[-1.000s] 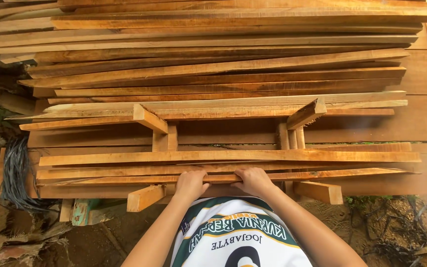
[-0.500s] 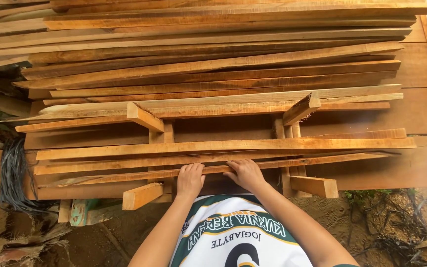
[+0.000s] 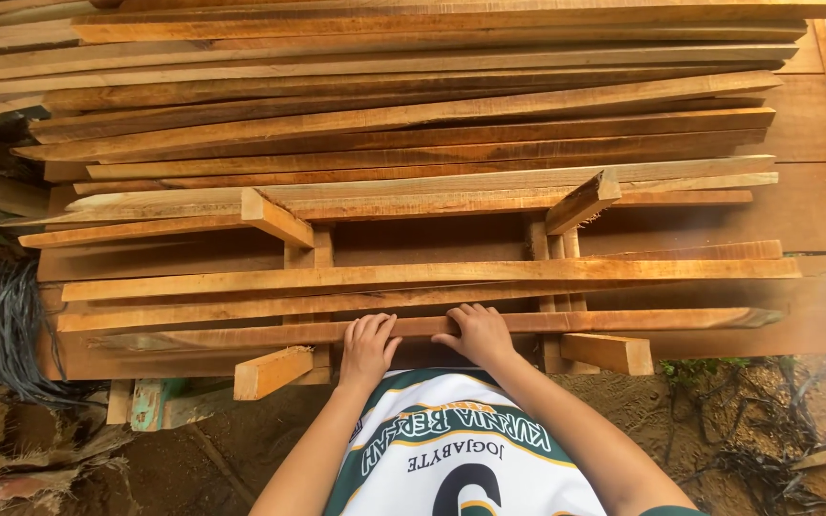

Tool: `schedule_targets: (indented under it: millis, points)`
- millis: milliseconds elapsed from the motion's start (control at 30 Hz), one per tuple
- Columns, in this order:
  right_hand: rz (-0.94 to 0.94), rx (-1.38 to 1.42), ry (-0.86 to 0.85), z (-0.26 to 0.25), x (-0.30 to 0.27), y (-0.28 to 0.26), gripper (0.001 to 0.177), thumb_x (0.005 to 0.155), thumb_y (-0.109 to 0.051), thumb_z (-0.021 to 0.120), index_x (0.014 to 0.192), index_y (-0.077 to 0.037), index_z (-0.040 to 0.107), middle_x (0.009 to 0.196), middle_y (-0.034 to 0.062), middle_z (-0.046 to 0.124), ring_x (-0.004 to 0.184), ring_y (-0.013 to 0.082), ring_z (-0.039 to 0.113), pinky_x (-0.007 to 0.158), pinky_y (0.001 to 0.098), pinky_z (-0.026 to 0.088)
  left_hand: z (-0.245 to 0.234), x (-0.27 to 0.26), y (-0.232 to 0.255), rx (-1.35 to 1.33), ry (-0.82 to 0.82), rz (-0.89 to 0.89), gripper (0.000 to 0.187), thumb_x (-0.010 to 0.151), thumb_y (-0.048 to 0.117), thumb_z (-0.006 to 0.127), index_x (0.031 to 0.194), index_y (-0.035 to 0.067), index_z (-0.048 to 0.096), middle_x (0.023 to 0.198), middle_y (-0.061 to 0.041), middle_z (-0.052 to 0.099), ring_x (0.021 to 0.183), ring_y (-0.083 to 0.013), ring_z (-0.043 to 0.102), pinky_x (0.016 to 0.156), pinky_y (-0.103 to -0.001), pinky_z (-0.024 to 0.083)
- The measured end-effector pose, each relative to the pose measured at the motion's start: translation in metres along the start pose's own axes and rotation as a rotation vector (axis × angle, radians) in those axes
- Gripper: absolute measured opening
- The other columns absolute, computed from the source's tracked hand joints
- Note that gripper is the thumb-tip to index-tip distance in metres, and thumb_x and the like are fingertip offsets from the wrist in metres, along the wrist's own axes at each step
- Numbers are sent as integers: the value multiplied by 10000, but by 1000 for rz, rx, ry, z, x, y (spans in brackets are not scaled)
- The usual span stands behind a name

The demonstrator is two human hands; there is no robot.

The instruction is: Sorting and arranging long wooden planks on a support structure.

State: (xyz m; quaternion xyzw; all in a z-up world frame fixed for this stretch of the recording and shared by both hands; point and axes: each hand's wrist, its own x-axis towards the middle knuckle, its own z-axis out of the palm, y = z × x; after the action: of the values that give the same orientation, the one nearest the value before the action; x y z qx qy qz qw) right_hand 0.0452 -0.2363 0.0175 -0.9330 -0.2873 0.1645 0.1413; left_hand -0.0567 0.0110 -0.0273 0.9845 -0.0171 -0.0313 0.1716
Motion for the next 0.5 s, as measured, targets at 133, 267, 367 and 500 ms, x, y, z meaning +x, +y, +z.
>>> schedule_targets:
  millis: [133, 267, 367, 500]
  points:
    - [-5, -11, -4, 2, 2, -5, 537, 837, -595, 717, 1201, -201, 688, 1028, 10, 687, 1031, 222, 652, 888, 399, 499, 4, -1, 0, 42, 24, -7, 461, 967, 439, 632, 1370, 215, 613, 1279, 4, 601, 1299, -203, 504, 1152, -437, 335]
    - [42, 37, -191, -8, 7, -5, 573, 889, -644, 637, 1218, -177, 675, 1047, 46, 736, 1028, 244, 701, 881, 398, 493, -2, 6, 0, 22, -90, -74, 513, 912, 519, 678, 1315, 205, 634, 1186, 10, 606, 1215, -189, 551, 1122, -412, 366]
    - [81, 61, -308, -19, 11, -4, 609, 890, -671, 608, 1225, -167, 674, 1086, 75, 752, 1050, 276, 717, 879, 420, 523, -10, 17, 1, 11, -180, -112, 501, 868, 510, 724, 1258, 202, 666, 1129, 22, 622, 1155, -179, 580, 1092, -387, 388]
    - [204, 58, -472, -34, 20, -13, 763, 858, -796, 536, 1278, -174, 674, 1130, 94, 756, 1115, 289, 714, 912, 415, 552, -39, 34, 6, -35, -358, -213, 497, 808, 497, 781, 1216, 227, 694, 1115, 35, 644, 1144, -191, 592, 1062, -385, 402]
